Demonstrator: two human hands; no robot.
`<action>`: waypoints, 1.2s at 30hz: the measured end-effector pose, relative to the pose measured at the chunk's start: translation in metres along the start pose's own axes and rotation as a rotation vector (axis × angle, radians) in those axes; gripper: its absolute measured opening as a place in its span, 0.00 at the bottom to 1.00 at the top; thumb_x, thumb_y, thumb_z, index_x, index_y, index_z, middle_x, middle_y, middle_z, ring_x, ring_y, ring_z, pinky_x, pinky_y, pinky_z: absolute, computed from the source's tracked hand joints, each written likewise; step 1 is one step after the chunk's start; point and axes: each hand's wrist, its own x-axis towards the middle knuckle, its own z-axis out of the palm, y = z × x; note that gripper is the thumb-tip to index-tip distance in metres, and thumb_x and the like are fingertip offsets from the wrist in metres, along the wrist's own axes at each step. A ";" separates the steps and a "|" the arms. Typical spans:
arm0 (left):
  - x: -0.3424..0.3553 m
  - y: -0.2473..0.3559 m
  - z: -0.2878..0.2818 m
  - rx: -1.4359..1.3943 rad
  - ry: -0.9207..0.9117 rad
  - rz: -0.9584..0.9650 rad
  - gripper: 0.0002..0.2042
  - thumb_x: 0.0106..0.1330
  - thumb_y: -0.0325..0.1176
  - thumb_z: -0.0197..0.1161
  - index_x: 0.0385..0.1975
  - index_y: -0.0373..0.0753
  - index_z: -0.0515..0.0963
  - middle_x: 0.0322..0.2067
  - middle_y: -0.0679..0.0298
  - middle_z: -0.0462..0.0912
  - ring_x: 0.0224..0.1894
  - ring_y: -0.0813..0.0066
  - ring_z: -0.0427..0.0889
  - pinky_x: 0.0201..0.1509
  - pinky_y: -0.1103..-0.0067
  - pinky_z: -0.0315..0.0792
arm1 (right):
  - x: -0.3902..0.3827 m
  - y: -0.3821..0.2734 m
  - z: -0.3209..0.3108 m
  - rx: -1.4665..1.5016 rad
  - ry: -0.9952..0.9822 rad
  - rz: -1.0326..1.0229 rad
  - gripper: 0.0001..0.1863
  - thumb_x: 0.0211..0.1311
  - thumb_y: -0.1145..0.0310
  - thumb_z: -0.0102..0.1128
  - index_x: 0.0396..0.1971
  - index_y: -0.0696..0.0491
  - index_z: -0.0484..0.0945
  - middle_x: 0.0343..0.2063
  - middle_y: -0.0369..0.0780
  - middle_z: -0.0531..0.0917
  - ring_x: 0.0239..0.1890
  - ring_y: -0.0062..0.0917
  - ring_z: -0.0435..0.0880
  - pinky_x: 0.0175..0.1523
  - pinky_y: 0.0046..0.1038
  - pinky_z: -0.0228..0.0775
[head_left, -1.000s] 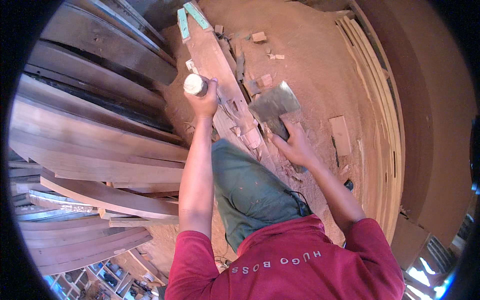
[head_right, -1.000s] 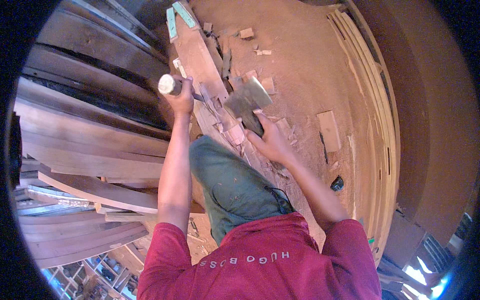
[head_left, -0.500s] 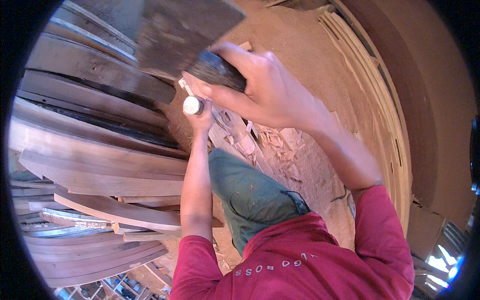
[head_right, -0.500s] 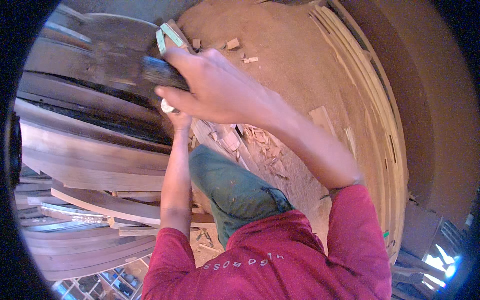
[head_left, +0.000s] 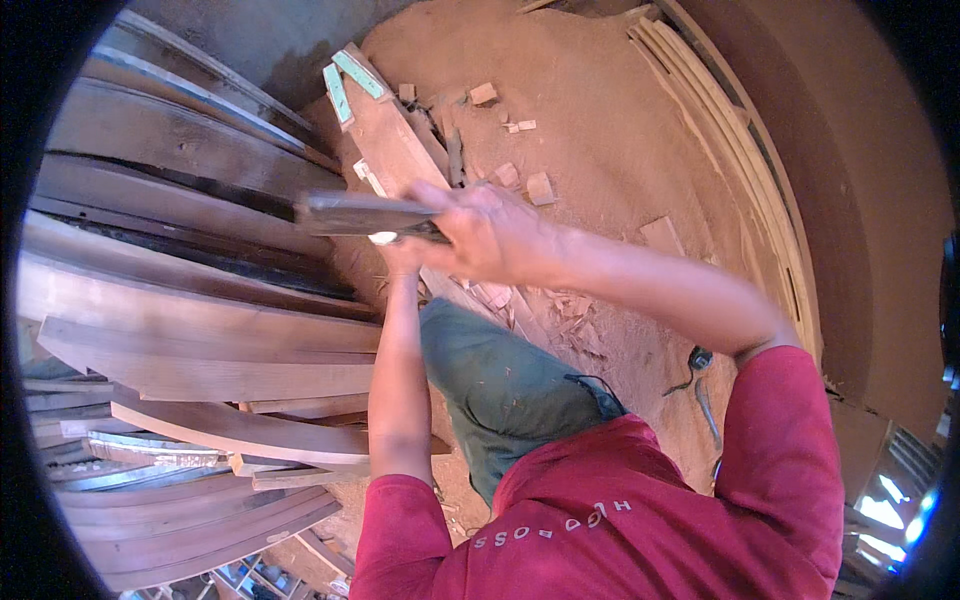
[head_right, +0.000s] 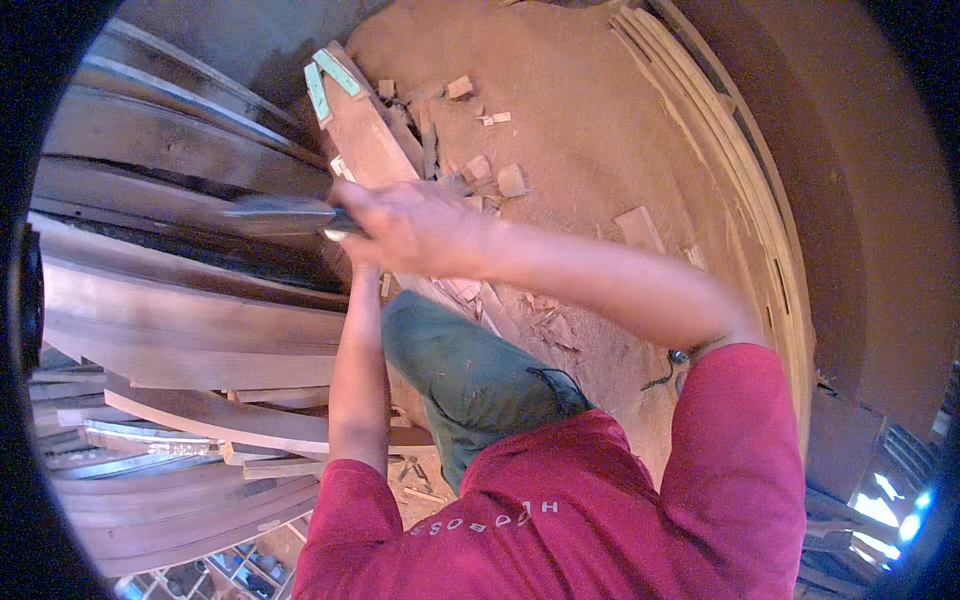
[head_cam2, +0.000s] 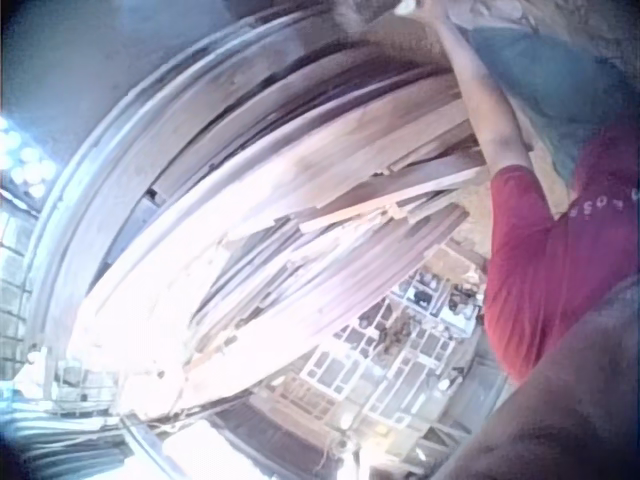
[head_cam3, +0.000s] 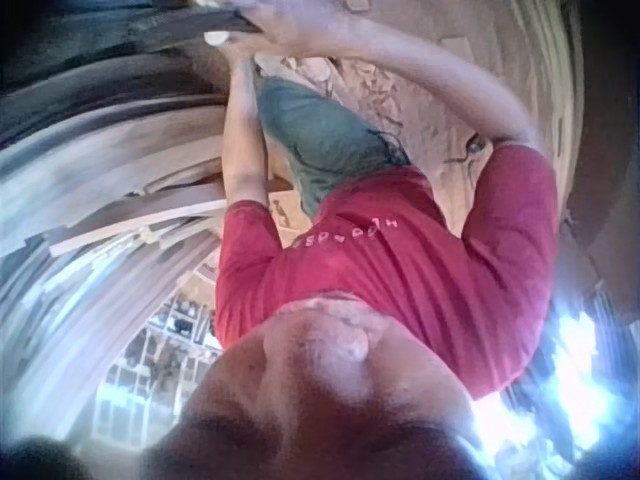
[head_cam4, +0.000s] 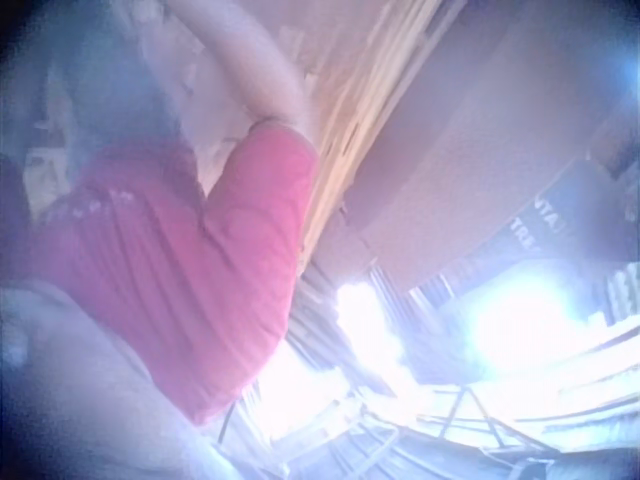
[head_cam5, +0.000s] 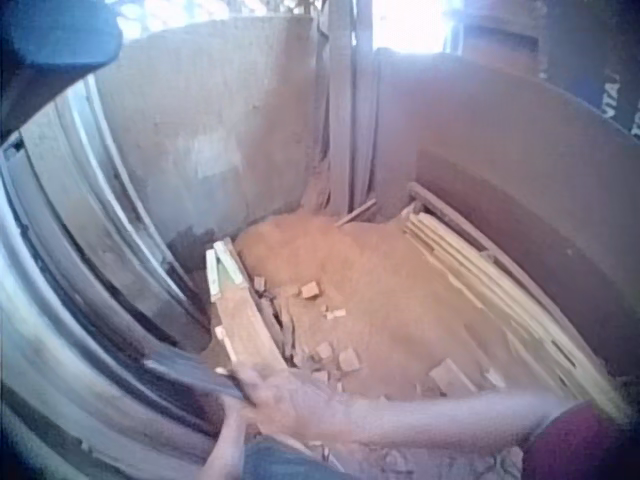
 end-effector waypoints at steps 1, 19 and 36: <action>-0.006 -0.004 0.001 -0.095 0.050 -0.070 0.14 0.51 0.26 0.70 0.37 0.36 0.75 0.33 0.65 0.79 0.39 0.72 0.78 0.48 0.73 0.72 | -0.002 0.011 0.006 -0.098 -0.140 0.133 0.17 0.60 0.61 0.58 0.42 0.57 0.71 0.28 0.57 0.81 0.35 0.54 0.82 0.40 0.50 0.74; -0.009 -0.040 -0.009 -0.759 0.499 -0.295 0.08 0.60 0.29 0.62 0.22 0.42 0.70 0.13 0.73 0.66 0.16 0.85 0.64 0.20 0.83 0.61 | -0.070 0.076 0.106 0.291 0.191 0.569 0.22 0.62 0.62 0.58 0.51 0.61 0.70 0.26 0.44 0.78 0.22 0.26 0.78 0.30 0.31 0.70; 0.035 0.007 -0.029 -0.618 0.120 -0.231 0.07 0.59 0.22 0.62 0.25 0.38 0.70 0.17 0.70 0.71 0.18 0.83 0.70 0.22 0.83 0.65 | -0.119 0.102 0.190 0.360 0.169 0.841 0.26 0.59 0.61 0.60 0.52 0.64 0.70 0.26 0.47 0.79 0.22 0.30 0.80 0.32 0.32 0.72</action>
